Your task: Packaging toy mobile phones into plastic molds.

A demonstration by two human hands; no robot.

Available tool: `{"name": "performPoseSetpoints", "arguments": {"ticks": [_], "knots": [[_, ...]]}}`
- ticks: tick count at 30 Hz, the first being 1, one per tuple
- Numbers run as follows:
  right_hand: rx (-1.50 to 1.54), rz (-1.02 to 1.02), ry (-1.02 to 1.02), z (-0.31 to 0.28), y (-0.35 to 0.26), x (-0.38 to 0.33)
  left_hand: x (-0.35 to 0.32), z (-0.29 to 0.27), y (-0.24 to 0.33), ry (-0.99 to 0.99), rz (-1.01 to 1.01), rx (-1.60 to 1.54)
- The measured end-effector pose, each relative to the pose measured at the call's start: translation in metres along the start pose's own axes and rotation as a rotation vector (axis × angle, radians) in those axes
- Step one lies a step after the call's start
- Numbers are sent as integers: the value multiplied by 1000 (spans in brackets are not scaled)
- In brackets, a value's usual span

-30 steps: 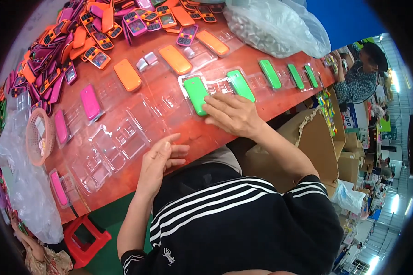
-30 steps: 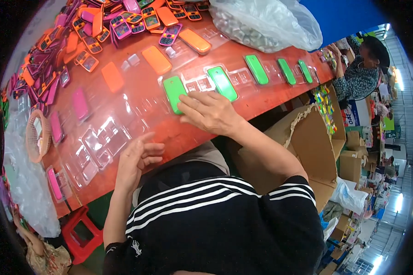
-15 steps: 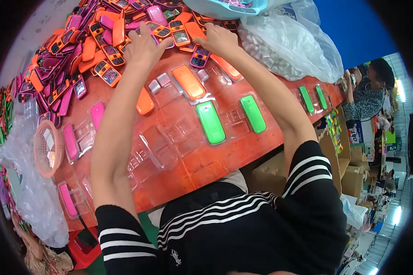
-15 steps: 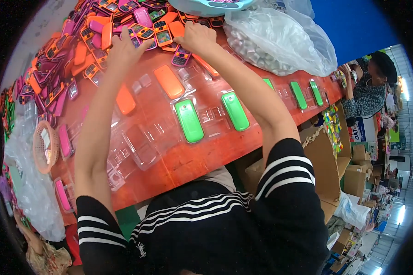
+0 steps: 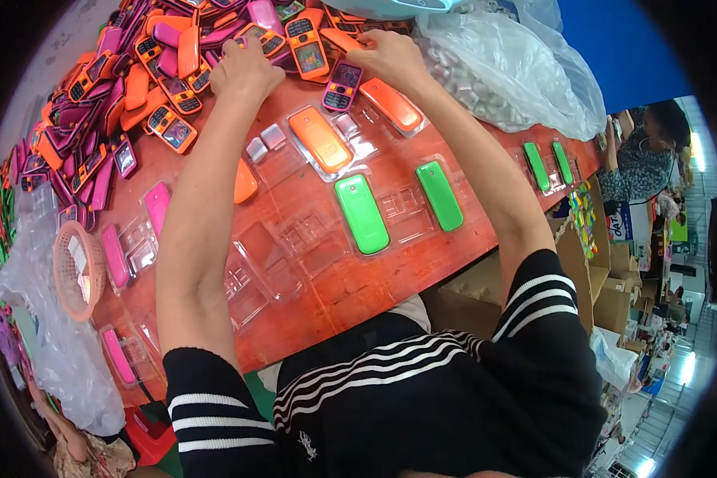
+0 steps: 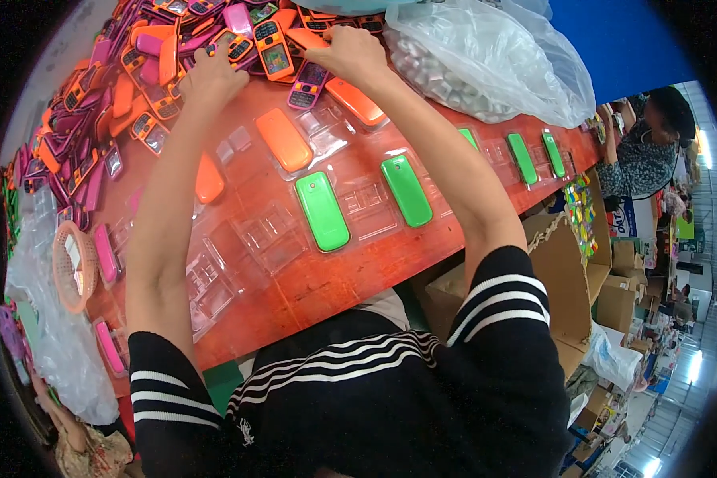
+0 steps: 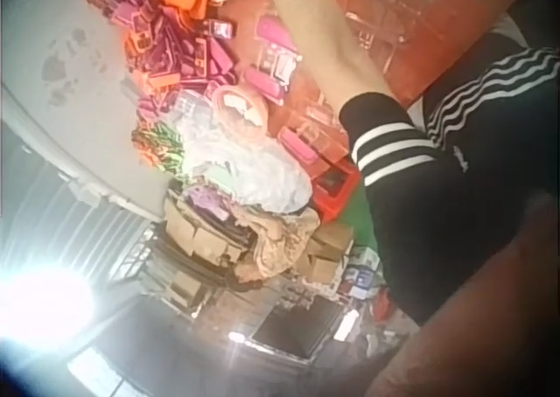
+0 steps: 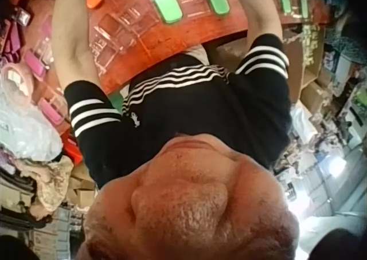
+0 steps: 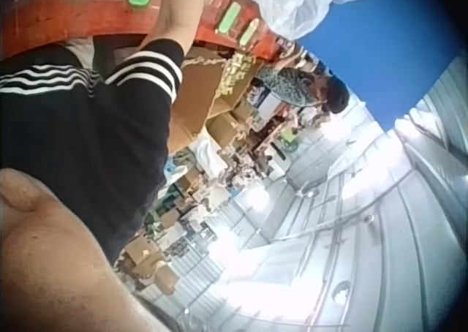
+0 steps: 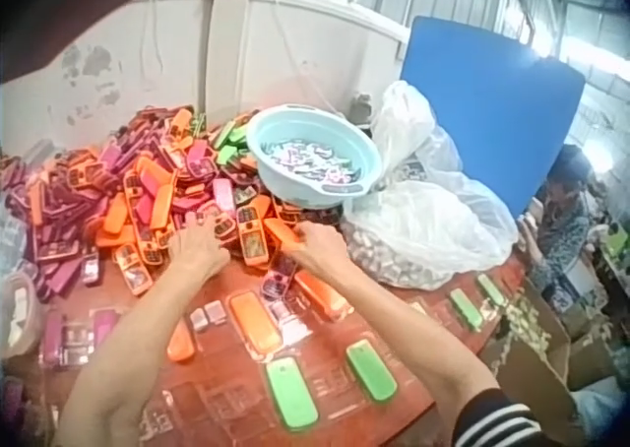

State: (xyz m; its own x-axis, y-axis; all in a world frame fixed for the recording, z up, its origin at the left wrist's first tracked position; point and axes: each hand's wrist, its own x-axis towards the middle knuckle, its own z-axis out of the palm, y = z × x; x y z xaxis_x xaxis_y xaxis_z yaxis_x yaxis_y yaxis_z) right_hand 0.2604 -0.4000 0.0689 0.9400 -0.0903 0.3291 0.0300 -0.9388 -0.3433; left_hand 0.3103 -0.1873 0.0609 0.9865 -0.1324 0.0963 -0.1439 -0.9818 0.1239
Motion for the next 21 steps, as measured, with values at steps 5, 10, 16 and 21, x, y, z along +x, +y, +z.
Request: {"name": "performPoseSetpoints", "arguments": {"ticks": [5,10,16,21], "knots": [[1279,498,-351,-31,9,-42,-5,13,0,165,124,62],[1516,561,-379,-67,-15,-84,3,21,-13,223,214,-3],[1557,551,-381,-81,-24,-120,-1,0,-45,250,114,-328],[1301,308,-438,-82,-58,-152,21,12,-110,264,183,-1089]]}}
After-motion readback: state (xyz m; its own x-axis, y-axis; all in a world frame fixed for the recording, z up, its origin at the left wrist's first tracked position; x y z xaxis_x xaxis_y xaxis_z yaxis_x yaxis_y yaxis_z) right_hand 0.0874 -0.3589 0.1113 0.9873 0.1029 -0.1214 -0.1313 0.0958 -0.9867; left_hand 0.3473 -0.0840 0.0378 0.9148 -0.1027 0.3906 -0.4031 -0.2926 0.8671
